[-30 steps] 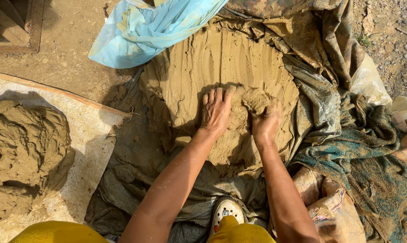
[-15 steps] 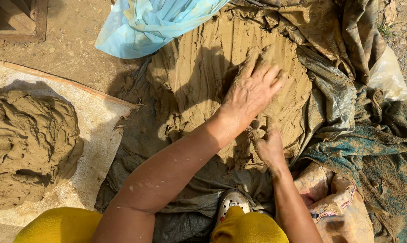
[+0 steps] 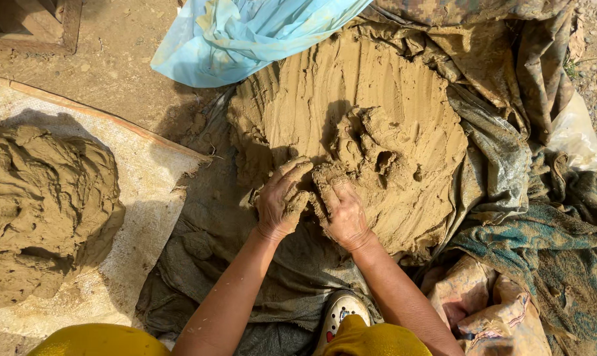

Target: The person kneads and pulls pieces from a large mound of clay on a tarp, placing the pieces onto a separate square cloth.

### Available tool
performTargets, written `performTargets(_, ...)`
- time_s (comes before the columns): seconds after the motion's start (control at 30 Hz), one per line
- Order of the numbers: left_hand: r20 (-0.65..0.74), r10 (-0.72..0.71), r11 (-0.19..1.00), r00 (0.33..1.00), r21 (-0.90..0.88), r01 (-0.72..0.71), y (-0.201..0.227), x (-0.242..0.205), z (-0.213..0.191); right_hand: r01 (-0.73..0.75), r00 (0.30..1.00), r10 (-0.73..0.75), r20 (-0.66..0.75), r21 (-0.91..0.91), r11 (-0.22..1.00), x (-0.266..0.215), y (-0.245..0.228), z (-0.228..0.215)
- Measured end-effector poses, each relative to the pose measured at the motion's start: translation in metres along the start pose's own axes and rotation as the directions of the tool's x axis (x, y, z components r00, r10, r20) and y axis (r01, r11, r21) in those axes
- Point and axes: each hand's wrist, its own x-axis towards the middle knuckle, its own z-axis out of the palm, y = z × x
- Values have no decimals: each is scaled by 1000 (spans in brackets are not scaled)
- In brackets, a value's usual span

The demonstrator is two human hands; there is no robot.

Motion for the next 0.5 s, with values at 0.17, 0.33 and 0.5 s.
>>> performTargets(0.17,99,16,999,995,44,-20,-22,-2,10,111,992,-127,-29,-317,942,26,0,14)
performTargets(0.33,54,-81,993,995,-81,85,-18,-21,20,103,960,-35,278,-235,967,30,-10,-13)
performTargets(0.5,86,-236,966,968,-86,244,-20,-56,33,105,772,165,614,-379,919,16,-35,-40)
